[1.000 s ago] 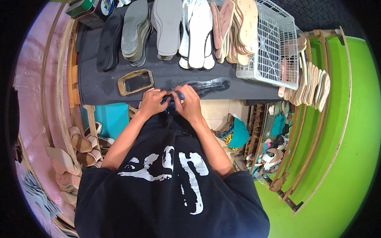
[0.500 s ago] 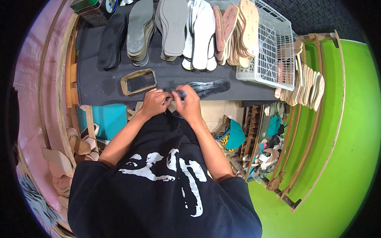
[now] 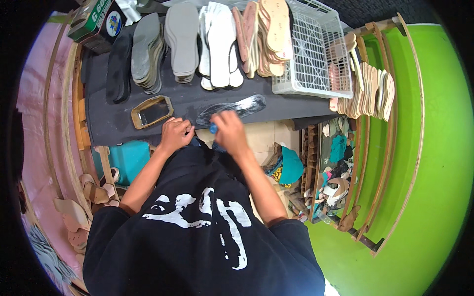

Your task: The recorder applies glue to shoe soles using a brush.

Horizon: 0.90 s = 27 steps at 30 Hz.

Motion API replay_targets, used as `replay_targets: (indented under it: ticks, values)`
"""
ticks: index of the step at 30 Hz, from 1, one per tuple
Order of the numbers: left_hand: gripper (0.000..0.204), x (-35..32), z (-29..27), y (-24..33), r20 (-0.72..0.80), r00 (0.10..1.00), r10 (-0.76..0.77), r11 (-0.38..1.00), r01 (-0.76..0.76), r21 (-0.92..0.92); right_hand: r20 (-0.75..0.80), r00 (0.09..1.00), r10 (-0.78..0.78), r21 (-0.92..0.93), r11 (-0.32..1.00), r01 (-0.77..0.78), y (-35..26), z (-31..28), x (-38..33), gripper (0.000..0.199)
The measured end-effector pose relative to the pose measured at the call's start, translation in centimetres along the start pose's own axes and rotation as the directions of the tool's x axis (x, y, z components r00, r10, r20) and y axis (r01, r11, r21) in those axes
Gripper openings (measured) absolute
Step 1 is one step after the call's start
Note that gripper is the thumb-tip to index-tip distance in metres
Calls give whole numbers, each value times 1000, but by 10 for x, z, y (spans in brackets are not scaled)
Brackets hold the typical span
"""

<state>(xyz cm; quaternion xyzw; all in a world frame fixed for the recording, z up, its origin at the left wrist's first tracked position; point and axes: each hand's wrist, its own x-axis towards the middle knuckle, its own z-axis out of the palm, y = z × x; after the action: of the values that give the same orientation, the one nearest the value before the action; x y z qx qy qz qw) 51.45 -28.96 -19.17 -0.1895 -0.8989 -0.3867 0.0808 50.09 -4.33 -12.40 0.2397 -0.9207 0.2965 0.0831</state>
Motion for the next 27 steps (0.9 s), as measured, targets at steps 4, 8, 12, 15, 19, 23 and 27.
replay_targets:
  ticks: [4,8,12,15,19,23,27]
  values:
    - [27,-1,6,-1,-6,999,-54,998,54,29,-78,894,442,431,823,-369,12,-6,0,19]
    - [29,0,8,12,-21,995,-94,993,95,64,-351,766,538,331,837,-436,96,-52,-7,17]
    - [29,6,11,22,-25,977,-210,966,211,148,-384,904,190,-59,972,-229,105,-62,-10,20]
    - [29,11,16,30,-36,961,-275,938,277,207,-191,980,59,19,998,-56,58,-30,-13,39]
    - [25,10,22,33,-66,945,-320,919,327,221,-7,998,-70,313,947,68,9,1,-12,35]
    - [23,8,23,34,-79,921,-383,896,390,213,-27,922,387,490,809,-325,42,-16,-4,16]
    - [31,6,30,32,-148,913,-379,906,399,142,-258,842,474,364,855,-370,104,-68,-8,11]
